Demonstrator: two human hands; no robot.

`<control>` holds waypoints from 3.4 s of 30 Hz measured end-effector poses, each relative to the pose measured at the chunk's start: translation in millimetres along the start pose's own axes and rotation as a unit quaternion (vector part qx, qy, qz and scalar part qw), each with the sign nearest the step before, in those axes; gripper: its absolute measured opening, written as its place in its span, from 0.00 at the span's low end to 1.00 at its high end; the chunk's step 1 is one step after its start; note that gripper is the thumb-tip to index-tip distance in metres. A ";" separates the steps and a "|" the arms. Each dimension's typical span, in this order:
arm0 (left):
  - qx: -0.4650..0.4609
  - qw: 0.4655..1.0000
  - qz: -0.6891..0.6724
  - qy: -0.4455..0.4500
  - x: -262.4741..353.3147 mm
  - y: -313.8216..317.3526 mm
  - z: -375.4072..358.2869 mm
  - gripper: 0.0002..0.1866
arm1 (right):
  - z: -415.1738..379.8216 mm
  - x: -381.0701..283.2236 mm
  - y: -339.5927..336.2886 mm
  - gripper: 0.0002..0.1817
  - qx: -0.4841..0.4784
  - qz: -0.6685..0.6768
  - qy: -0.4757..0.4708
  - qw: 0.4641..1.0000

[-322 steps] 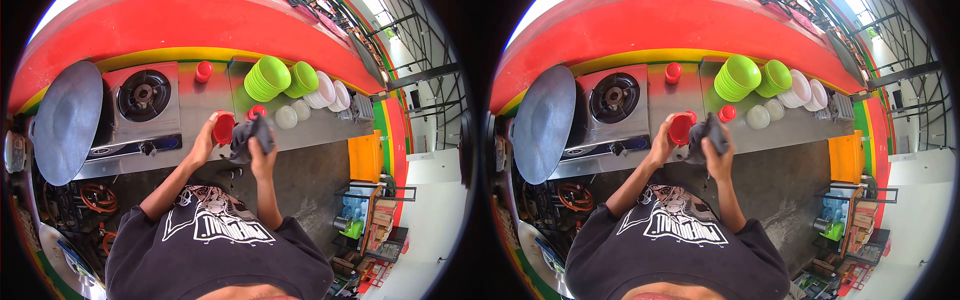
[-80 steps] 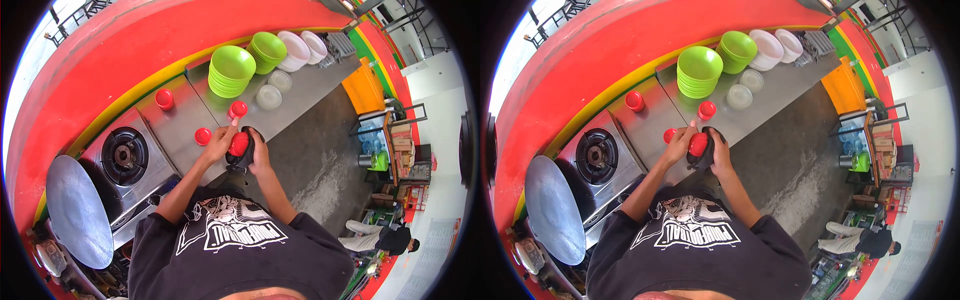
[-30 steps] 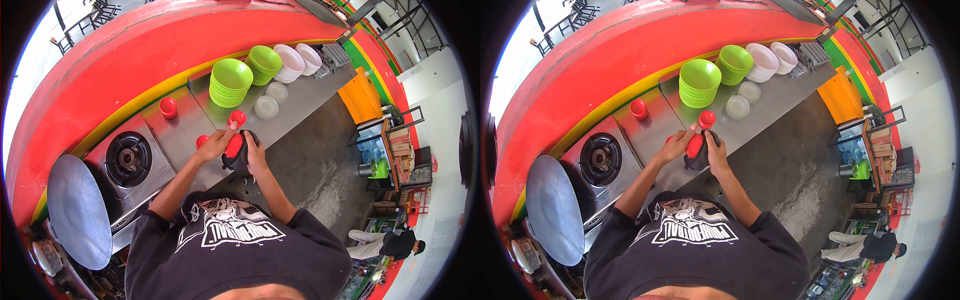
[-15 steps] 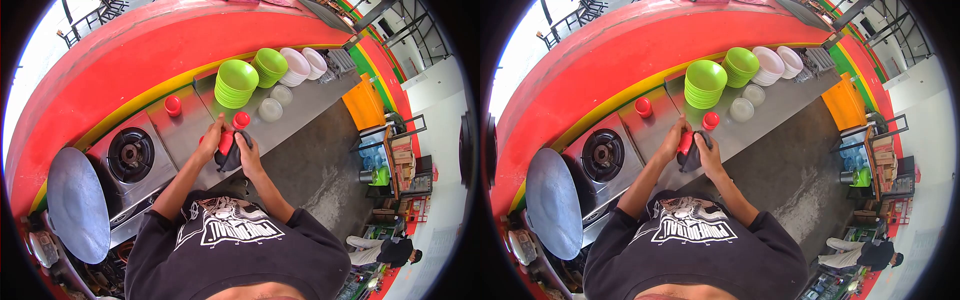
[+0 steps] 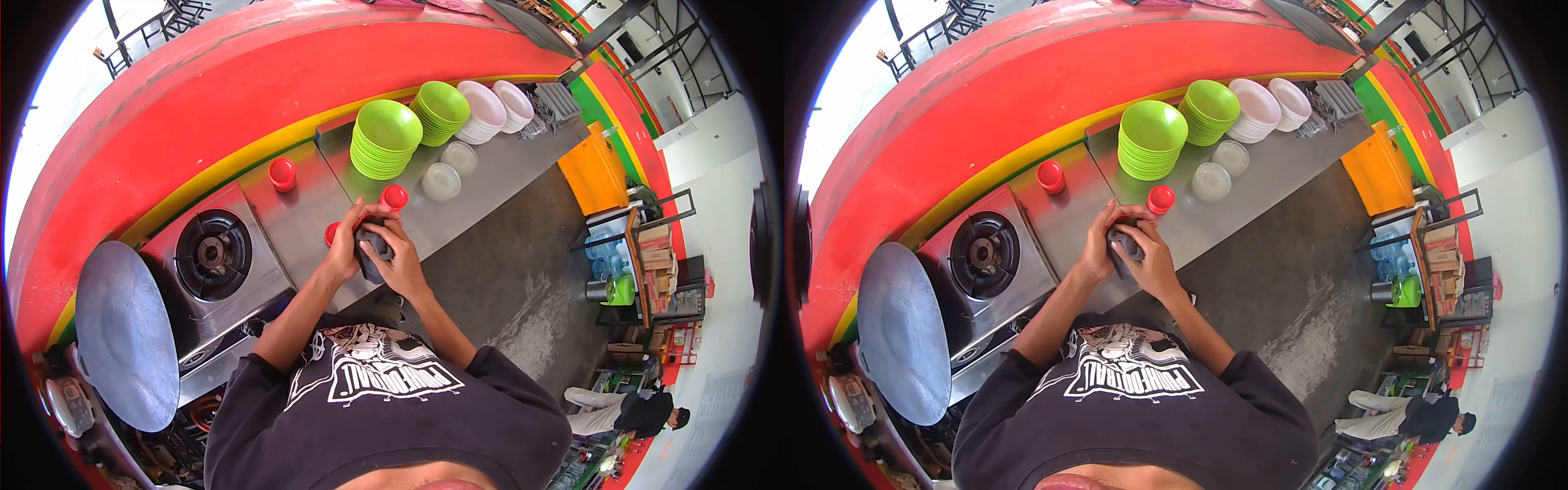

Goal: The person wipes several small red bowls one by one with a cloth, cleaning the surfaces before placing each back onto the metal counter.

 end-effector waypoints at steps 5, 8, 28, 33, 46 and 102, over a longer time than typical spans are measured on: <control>0.047 0.998 0.002 0.047 -0.7 -7.9 2.0 0.23 | -5.3 -23.9 2.9 0.18 0.008 -0.089 -0.026 0.996; 0.076 0.996 0.018 0.034 5.8 -9.8 -2.2 0.22 | -9.8 -15.6 4.3 0.19 -0.049 0.037 -0.008 0.998; 0.087 0.995 -0.027 0.032 -32.1 -50.2 24.6 0.15 | -3.8 37.8 -8.8 0.25 0.114 0.437 0.206 0.868; 0.033 0.997 -0.064 0.023 -35.5 -39.0 54.7 0.15 | -20.6 77.0 -35.3 0.22 0.113 0.295 0.276 0.908; -0.008 0.746 0.602 0.282 -53.0 -42.8 97.7 0.19 | -17.4 173.1 -11.6 0.16 0.001 0.249 0.348 0.904; -0.026 0.738 0.668 0.090 -109.8 -146.8 226.1 0.18 | 58.5 321.2 1.5 0.22 -0.121 -0.102 0.402 0.902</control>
Point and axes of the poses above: each hand's wrist, its own z-axis towards the middle knuckle, its own y-axis out of the palm, x = y × z, the point moved 4 cm from there along z, towards the middle knuckle
